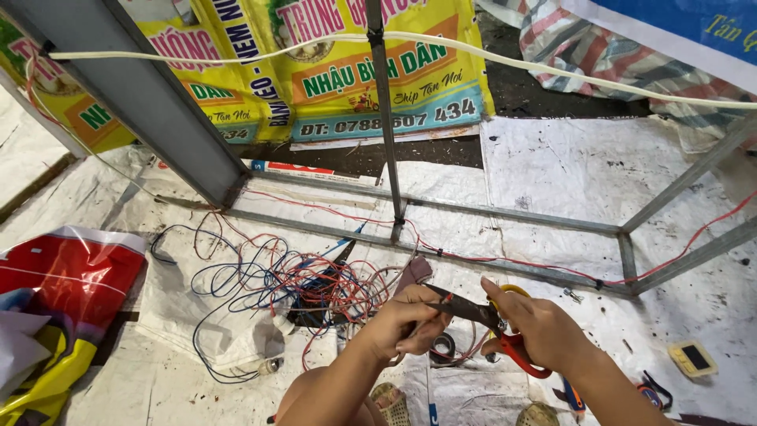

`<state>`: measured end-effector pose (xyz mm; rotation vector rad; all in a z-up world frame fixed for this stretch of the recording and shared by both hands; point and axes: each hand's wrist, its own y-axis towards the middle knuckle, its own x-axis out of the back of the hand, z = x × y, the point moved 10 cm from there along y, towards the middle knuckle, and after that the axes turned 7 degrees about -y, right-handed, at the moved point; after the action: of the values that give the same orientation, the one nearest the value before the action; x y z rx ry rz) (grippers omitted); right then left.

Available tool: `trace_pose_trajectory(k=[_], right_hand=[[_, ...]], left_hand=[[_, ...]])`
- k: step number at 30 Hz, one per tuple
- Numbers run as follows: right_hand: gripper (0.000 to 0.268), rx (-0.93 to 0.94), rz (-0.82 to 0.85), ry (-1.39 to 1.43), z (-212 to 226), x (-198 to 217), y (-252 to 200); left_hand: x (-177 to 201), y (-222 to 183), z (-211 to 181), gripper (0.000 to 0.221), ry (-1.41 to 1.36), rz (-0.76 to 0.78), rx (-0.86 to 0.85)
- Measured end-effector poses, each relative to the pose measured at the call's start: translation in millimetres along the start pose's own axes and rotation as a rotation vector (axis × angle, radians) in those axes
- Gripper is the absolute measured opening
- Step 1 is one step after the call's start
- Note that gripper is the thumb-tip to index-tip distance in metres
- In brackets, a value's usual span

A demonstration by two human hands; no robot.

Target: Stripping electrical wires with scissors and securing them to a metal frame using tape.

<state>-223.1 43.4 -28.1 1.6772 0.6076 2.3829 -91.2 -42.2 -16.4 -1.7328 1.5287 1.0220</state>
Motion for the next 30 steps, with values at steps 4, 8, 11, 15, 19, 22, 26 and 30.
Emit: trace_pose_trajectory(k=[4,8,11,15,19,22,26,30], right_hand=[[0.105,-0.124,0.078,0.044,-17,-16,-3],[0.104,-0.711,0.503,0.287,-11,-10,9],[0.111,-0.665,0.485,0.274,-10,-22,12],[0.109,-0.694,0.461,0.394,-1,-19,10],[0.099,-0.745,0.494,0.387,-1,-24,-3],[0.097,-0.737,0.459,0.416,1,-19,-1],[0.093,-0.735,0.453,0.438,-1,-14,-5],[0.095,-0.772,0.484,0.43,8,-2,0]], left_hand=[[-19,3,-15,0.022,0.166,0.043,-0.044],[-11,-2,-59,0.032,1.224,-0.479,-0.264],[-18,-4,-64,0.02,1.564,-0.618,-0.457],[6,-8,-58,0.025,1.676,-0.783,-0.362],[-13,-10,-46,0.009,2.098,-0.651,-0.587],[-21,-10,-48,0.02,2.19,-0.629,-0.674],[-35,-15,-49,0.01,2.114,-0.575,-0.827],[-34,-16,-56,0.015,1.916,-0.568,-0.785]])
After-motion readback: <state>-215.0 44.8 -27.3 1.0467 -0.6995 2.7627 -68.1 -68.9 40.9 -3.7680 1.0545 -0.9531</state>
